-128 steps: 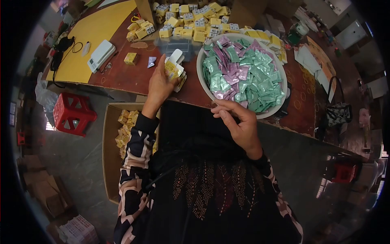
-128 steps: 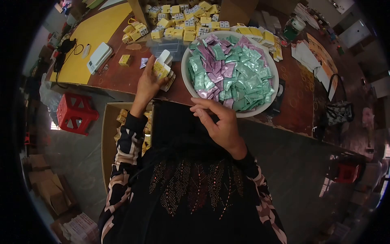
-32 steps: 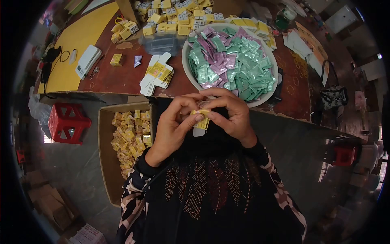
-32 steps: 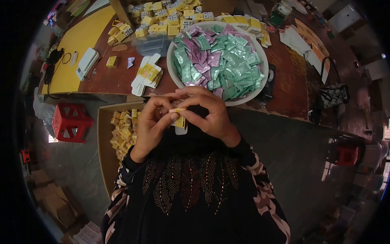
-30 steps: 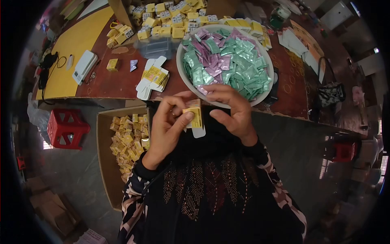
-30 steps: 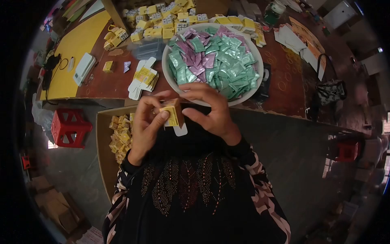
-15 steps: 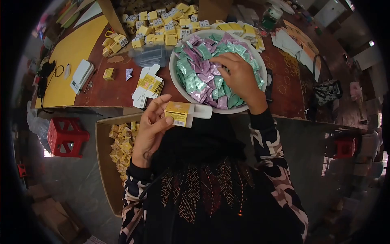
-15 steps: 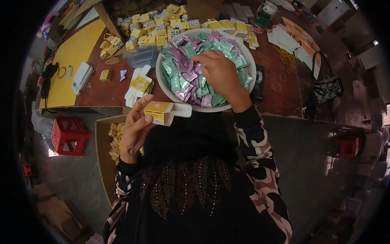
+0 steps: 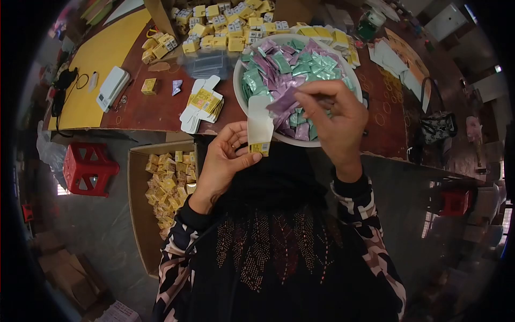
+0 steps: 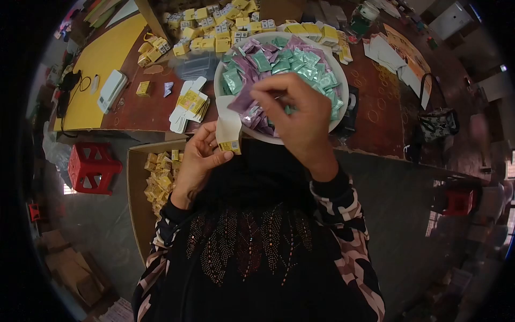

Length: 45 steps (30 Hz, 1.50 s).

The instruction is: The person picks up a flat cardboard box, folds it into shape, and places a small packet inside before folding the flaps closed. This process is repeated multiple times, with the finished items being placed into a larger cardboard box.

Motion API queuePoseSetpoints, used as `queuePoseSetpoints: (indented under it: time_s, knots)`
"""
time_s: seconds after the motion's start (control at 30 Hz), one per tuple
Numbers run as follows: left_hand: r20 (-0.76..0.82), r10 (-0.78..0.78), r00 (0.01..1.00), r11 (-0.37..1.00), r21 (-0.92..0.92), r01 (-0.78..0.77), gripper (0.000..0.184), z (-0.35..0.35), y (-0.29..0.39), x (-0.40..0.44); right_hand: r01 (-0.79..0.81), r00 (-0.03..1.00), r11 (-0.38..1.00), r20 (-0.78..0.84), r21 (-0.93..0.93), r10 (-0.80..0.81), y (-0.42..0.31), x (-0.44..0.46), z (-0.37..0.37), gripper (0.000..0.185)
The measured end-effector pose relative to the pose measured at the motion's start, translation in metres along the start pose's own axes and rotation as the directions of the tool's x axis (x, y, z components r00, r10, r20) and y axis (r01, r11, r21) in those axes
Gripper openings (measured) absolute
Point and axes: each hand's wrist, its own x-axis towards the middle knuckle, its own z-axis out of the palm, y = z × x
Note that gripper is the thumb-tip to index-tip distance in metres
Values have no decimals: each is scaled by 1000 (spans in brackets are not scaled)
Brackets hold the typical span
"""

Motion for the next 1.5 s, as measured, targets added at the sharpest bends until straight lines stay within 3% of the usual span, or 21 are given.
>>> queuePoseSetpoints:
  time_s: [0.07, 0.2, 0.27, 0.3, 0.37, 0.5, 0.6, 0.67, 0.7, 0.77, 0.8, 0.87, 1.1, 1.13, 1.2, 1.3, 1.33, 1.4, 1.5]
  knots:
    - [-8, 49, 999, 997, 53, -48, 58, 7, 1, -2, 101, 993, 991, 64, -87, -96, -1, -6, 11, 10]
    - [-40, 171, 984, 977, 135, -164, 58, 9, 1, -6, 98, 982, 978, 176, -181, -66, -1, -8, 18, 11]
    - [-47, 184, 982, 975, 136, -176, 59, 10, 1, -7, -20, 933, 976, 345, -218, 96, -2, -8, 16, 9]
    - [-50, 193, 980, 973, 135, -185, 60, 12, 0, -8, -21, 934, 975, 343, -221, 98, -1, -7, 16, 9]
    - [-46, 229, 972, 958, 187, -216, 61, 16, -3, -9, 205, 912, 887, 411, -413, -19, 1, -6, 16, 5]
    - [-37, 333, 942, 917, 245, -314, 68, 19, -3, -9, 304, 869, 830, 493, -468, -40, -2, -9, 12, 9]
    - [-18, 372, 928, 905, 231, -358, 75, 19, 4, -12, 187, 850, 925, 527, -330, 16, 0, -3, -3, 20]
    - [15, 386, 923, 897, 227, -379, 73, 17, 4, -14, 167, 893, 984, 432, -59, -126, 6, 1, -18, 42]
    - [54, 398, 916, 889, 221, -400, 71, 16, 4, -15, 168, 891, 984, 435, -58, -126, 12, -2, -16, 42]
    - [78, 384, 920, 894, 216, -392, 68, 17, 6, -16, 122, 889, 975, 416, 184, -190, 27, -14, -10, 58]
    - [103, 367, 925, 900, 212, -381, 64, 19, 6, -16, 121, 890, 976, 416, 181, -188, 29, -22, -5, 58]
    - [119, 343, 932, 910, 204, -361, 58, 23, 10, -17, -30, 884, 966, 458, 257, -94, 33, -40, 8, 64]
    - [158, 317, 935, 918, 198, -345, 38, 22, 8, -20, 114, 870, 975, 455, 191, -190, 41, -46, 14, 46]
    - [158, 318, 935, 917, 198, -346, 38, 21, 7, -20, 114, 870, 975, 455, 191, -191, 41, -44, 16, 46]
    - [163, 332, 929, 916, 178, -359, 39, 19, 4, -20, 339, 844, 932, 396, 131, -363, 41, -39, 20, 38]
    - [53, 341, 938, 936, 66, -344, 47, 23, 3, -21, 385, 833, 917, 390, 102, -393, 38, -39, 21, 34]
    - [52, 342, 938, 936, 65, -345, 47, 24, 5, -20, 385, 832, 917, 391, 103, -393, 37, -43, 22, 34]
    - [42, 263, 964, 965, 7, -264, 54, 24, 9, -19, 162, 929, 964, 297, 209, -220, 36, -51, 27, 34]
    - [33, 266, 964, 964, -1, -266, 54, 22, 9, -19, 161, 918, 975, 341, 152, -204, 32, -47, 26, 34]
